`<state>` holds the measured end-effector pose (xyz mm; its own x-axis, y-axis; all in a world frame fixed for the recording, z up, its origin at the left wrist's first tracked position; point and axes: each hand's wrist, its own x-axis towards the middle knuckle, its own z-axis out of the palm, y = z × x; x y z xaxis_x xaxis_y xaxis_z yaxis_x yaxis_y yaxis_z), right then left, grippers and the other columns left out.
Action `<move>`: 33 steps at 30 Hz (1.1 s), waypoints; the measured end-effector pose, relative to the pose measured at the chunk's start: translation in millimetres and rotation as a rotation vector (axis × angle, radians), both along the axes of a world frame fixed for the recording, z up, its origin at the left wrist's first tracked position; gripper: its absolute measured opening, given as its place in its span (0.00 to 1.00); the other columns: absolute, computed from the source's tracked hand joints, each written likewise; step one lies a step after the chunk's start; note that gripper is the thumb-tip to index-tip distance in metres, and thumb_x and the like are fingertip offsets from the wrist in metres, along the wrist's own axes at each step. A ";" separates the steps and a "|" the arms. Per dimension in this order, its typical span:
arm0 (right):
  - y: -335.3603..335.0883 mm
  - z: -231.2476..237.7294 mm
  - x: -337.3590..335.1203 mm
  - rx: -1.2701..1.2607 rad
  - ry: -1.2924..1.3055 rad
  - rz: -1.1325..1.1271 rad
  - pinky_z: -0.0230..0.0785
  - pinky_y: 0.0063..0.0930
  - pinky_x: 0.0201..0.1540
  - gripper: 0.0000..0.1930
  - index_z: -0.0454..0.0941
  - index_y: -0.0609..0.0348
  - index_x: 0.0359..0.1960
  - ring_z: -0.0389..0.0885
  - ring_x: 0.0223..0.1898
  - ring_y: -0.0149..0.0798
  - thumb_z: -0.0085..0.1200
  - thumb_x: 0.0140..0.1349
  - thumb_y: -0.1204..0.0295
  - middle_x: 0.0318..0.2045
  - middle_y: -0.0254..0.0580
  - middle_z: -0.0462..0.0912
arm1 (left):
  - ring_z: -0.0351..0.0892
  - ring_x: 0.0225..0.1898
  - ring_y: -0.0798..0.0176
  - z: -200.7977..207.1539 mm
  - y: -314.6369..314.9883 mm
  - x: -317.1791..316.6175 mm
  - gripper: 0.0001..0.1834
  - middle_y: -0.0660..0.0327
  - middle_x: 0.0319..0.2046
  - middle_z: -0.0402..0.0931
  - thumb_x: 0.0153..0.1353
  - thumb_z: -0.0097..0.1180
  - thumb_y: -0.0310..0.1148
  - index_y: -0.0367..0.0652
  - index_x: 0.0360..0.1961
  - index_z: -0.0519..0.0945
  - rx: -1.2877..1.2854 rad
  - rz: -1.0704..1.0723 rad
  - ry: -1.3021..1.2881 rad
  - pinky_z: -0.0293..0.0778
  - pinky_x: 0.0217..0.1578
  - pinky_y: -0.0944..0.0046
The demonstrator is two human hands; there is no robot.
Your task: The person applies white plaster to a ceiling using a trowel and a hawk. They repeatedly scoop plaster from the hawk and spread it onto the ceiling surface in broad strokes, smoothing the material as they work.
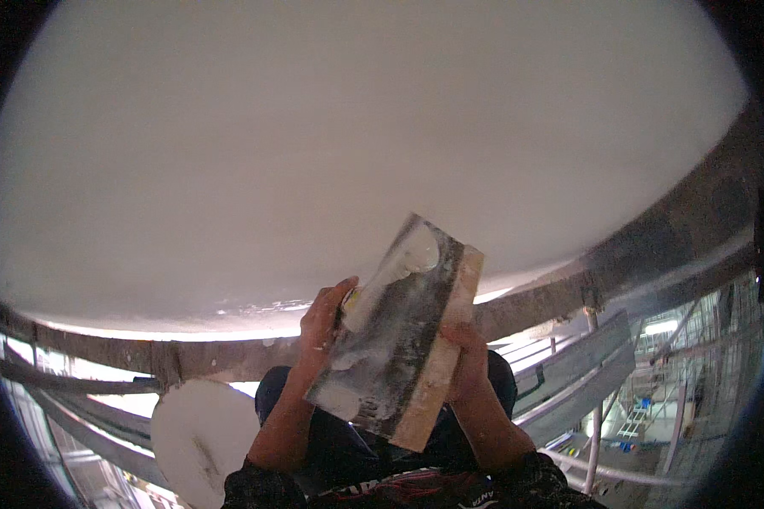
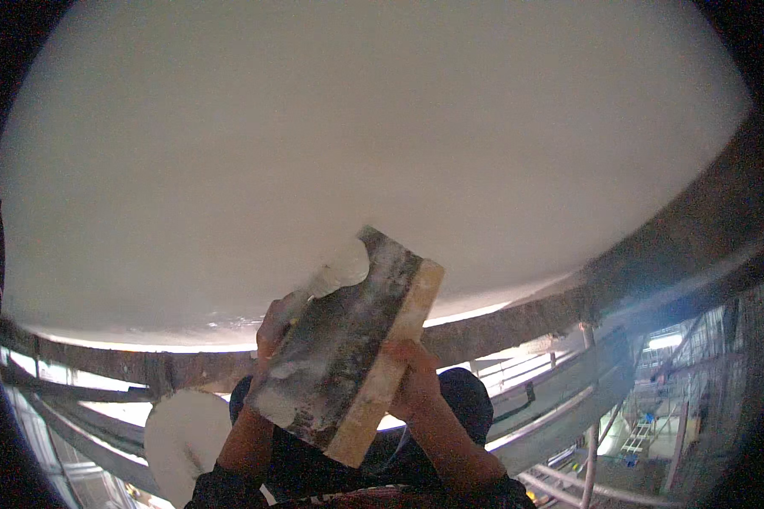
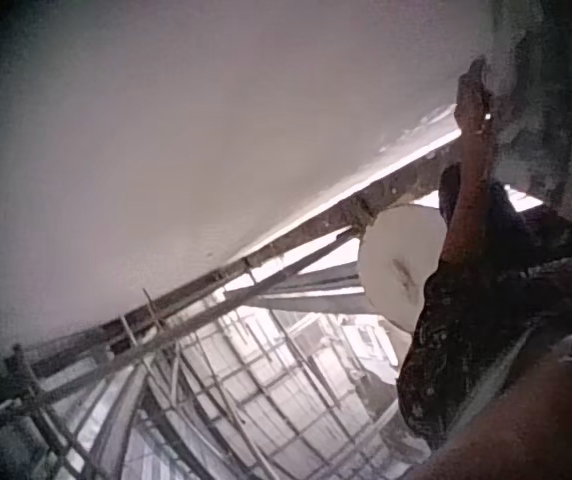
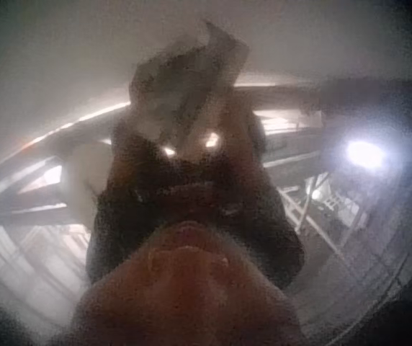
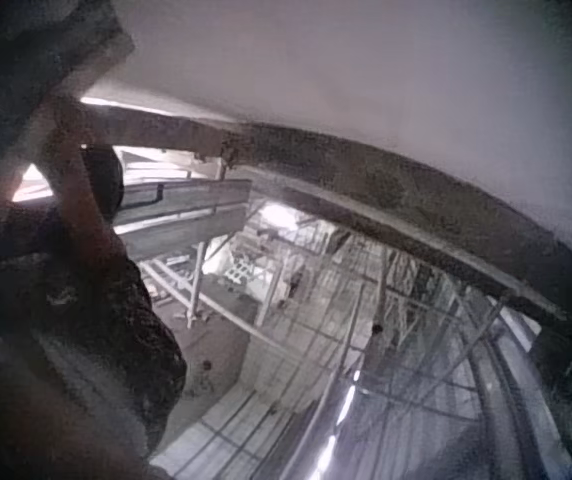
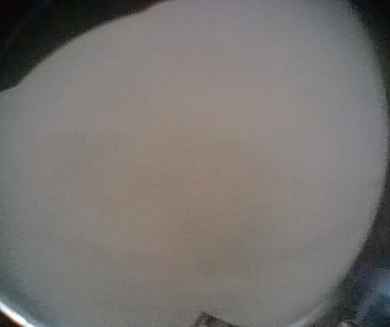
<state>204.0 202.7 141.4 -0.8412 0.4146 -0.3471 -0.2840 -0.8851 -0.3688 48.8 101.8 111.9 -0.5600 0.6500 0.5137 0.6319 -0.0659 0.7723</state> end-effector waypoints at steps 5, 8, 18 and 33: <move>15.7 2.1 22.4 0.080 -0.133 0.007 0.67 0.42 0.45 0.23 0.60 0.66 0.46 0.72 0.40 0.46 0.48 0.46 0.72 0.37 0.49 0.70 | 0.72 0.34 0.55 -30.6 13.9 -2.9 0.22 0.53 0.35 0.72 0.47 0.48 0.21 0.38 0.47 0.67 -0.071 -0.015 0.088 0.69 0.33 0.63; 30.3 -4.0 35.9 0.110 -0.046 0.018 0.68 0.40 0.44 0.21 0.61 0.66 0.45 0.73 0.39 0.45 0.47 0.47 0.73 0.36 0.47 0.71 | 0.71 0.34 0.55 -10.3 25.9 8.0 0.21 0.54 0.34 0.71 0.47 0.48 0.20 0.37 0.46 0.68 -0.097 0.003 0.270 0.69 0.33 0.62; 174.1 -3.0 138.4 0.361 -0.205 -0.768 0.67 0.37 0.37 0.10 0.68 0.61 0.29 0.72 0.31 0.41 0.47 0.43 0.72 0.27 0.42 0.70 | 0.71 0.32 0.56 -15.1 33.3 24.5 0.21 0.52 0.31 0.70 0.45 0.48 0.19 0.40 0.44 0.70 -0.325 0.019 0.134 0.69 0.31 0.61; 503.9 83.1 188.0 1.484 -0.888 -1.252 0.62 0.26 0.35 0.23 0.64 0.61 0.47 0.69 0.33 0.36 0.44 0.44 0.79 0.35 0.39 0.71 | 0.69 0.31 0.59 -35.3 14.2 2.2 0.20 0.55 0.28 0.68 0.45 0.46 0.23 0.37 0.43 0.70 -0.359 0.022 -0.024 0.66 0.34 0.64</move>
<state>392.0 706.6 224.5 0.1866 0.7523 0.6319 0.2555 0.5839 -0.7706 51.0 116.0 76.6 -0.5848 0.7745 0.2411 0.6113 0.2254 0.7586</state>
